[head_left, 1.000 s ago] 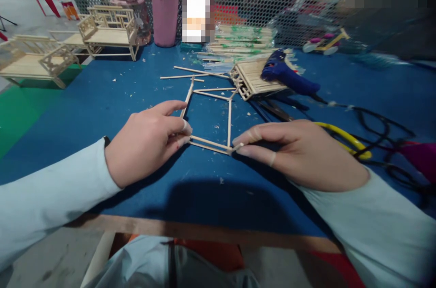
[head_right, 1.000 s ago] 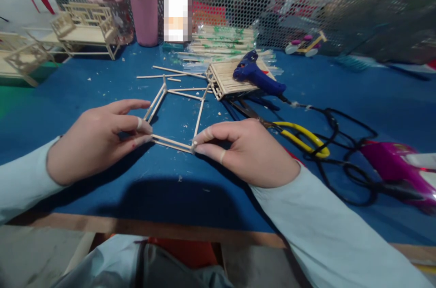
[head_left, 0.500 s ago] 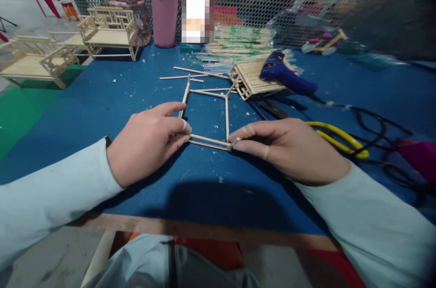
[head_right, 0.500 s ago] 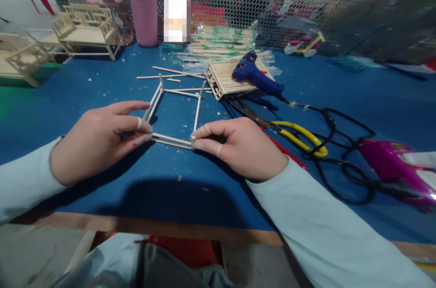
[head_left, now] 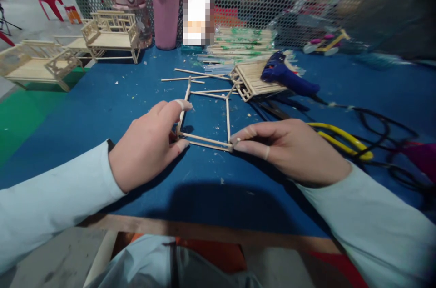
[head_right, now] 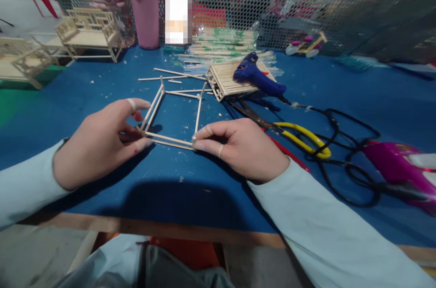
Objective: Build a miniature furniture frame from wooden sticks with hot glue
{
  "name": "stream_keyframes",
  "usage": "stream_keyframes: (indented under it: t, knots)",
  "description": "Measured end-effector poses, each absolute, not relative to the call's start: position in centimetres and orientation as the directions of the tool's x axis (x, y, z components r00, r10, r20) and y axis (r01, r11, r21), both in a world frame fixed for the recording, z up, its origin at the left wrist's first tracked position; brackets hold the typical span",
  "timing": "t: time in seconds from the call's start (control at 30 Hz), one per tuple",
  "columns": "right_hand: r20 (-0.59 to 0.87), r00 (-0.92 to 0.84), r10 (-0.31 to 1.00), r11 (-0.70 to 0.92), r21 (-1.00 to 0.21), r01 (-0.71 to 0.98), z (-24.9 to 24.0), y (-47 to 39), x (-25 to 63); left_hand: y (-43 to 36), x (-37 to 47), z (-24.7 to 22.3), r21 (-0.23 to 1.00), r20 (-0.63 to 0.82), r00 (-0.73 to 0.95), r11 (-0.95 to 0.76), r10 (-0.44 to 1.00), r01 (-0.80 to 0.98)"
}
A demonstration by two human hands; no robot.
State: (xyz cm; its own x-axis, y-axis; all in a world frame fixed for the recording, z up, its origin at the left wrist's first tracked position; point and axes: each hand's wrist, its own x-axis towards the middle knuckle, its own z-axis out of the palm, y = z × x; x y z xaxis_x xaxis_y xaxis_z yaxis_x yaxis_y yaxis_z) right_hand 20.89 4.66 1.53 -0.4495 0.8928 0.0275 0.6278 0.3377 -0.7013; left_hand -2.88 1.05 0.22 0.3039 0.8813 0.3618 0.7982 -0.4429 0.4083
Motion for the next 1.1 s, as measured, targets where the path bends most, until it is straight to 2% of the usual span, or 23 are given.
stream_keyframes:
  t: [0.23,0.4,0.53,0.7,0.83,0.93,1.1]
  knots:
    - [0.038,-0.309,0.95,0.223,-0.775,0.591,1.4,4.7,20.5,1.2,-2.7,0.3,0.561,0.319,0.234,-0.382,0.919,0.735]
    - [0.068,-0.18,0.981,0.147,-0.868,0.474,1.9,4.5,20.0,1.1,-2.3,0.3,0.685,0.282,0.196,-0.34,0.939,0.644]
    - [0.148,-0.167,0.975,0.207,-0.874,0.44,3.0,4.4,19.5,0.9,-1.9,0.1,0.74,0.26,0.23,-0.347,0.938,0.577]
    - [0.321,-0.198,0.926,0.377,-0.756,0.535,4.5,4.6,19.0,0.9,-2.0,-0.3,0.79,0.221,0.308,-0.355,0.925,0.5]
    - [0.428,-0.262,0.865,0.492,-0.623,0.608,5.5,4.9,18.2,1.0,-2.4,-0.2,0.78,0.221,0.369,-0.391,0.903,0.489]
    - [0.446,-0.328,0.832,0.546,-0.56,0.623,5.9,4.8,17.7,1.1,-2.7,-0.1,0.715,0.209,0.387,-0.41,0.898,0.567]
    - [0.439,-0.351,0.827,0.559,-0.577,0.596,6.0,4.8,17.2,1.4,-2.9,-0.1,0.587,0.258,0.334,-0.422,0.906,0.691]
